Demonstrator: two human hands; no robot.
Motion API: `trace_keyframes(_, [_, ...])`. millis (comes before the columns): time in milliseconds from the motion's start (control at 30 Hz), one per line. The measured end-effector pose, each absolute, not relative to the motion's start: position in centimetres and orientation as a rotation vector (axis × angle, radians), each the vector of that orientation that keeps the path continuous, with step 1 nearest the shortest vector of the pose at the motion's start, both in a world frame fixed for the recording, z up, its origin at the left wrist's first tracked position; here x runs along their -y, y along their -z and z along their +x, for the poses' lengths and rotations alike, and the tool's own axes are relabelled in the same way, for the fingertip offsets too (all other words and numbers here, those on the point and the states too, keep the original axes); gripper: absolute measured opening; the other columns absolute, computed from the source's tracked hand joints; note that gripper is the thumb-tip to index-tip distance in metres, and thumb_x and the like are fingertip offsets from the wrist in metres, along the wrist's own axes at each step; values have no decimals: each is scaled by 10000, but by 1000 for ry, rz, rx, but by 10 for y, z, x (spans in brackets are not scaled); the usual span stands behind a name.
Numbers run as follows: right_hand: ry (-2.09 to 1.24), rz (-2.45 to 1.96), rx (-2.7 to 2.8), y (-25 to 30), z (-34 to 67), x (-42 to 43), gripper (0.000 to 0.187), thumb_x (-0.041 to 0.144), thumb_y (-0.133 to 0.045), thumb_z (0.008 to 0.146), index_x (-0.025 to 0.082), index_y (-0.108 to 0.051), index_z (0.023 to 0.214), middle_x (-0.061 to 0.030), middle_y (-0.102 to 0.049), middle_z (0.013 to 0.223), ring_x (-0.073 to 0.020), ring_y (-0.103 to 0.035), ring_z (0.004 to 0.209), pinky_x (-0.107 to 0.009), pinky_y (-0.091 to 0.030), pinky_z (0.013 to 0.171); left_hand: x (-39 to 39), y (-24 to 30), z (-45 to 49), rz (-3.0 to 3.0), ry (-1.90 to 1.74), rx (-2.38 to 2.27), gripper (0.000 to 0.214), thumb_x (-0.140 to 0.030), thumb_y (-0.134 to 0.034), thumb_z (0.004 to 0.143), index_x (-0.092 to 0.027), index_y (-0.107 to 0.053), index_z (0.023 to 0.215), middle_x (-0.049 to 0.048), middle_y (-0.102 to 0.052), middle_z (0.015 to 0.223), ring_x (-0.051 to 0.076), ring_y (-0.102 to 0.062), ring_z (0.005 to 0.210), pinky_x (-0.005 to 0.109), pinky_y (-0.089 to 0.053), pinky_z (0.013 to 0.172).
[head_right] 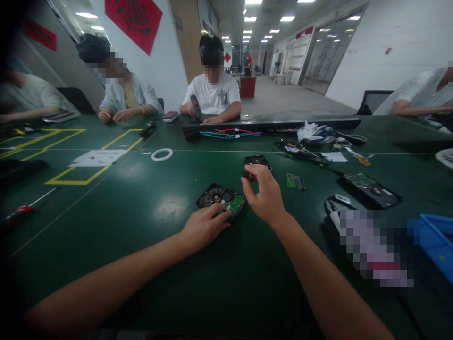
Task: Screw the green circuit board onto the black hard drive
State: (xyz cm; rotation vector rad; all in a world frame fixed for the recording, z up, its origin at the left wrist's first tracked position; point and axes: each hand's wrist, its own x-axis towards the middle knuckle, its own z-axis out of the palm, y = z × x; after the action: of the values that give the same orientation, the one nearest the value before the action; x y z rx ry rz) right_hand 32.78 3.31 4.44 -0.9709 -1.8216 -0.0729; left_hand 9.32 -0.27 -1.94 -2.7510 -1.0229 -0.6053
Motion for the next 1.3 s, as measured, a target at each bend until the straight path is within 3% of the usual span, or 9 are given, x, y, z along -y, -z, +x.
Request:
trace_keyframes(400, [91, -1008, 1855, -53, 334, -25, 346, 247, -673, 935, 265, -592, 1271, -84, -692, 1184, -236, -718, 940, -426, -627, 821, 4, 16, 94, -2764, 572, 1031, 302, -348, -550, 1011, -205, -592, 1274, 111, -618, 1234, 204, -677, 896, 361, -604, 786])
trace_keyframes(933, [87, -914, 1910, -59, 338, -29, 360, 183, -646, 919, 279, -603, 1264, -87, -682, 1289, -272, -690, 1136, -459, -629, 893, 3, 16, 92, -2765, 601, 1024, 301, -371, -514, 1025, -208, -603, 1263, 110, -626, 1227, 211, -682, 872, 364, -606, 744])
trace_keyframes(1300, [82, -1010, 2038, -82, 333, -34, 249, 242, -638, 921, 247, -635, 1170, -79, -733, 1134, -268, -712, 1026, -438, -594, 879, 3, 17, 93, -2749, 602, 1022, 296, -372, -527, 1021, -214, -612, 1256, 111, -625, 1220, 199, -682, 870, 354, -607, 754])
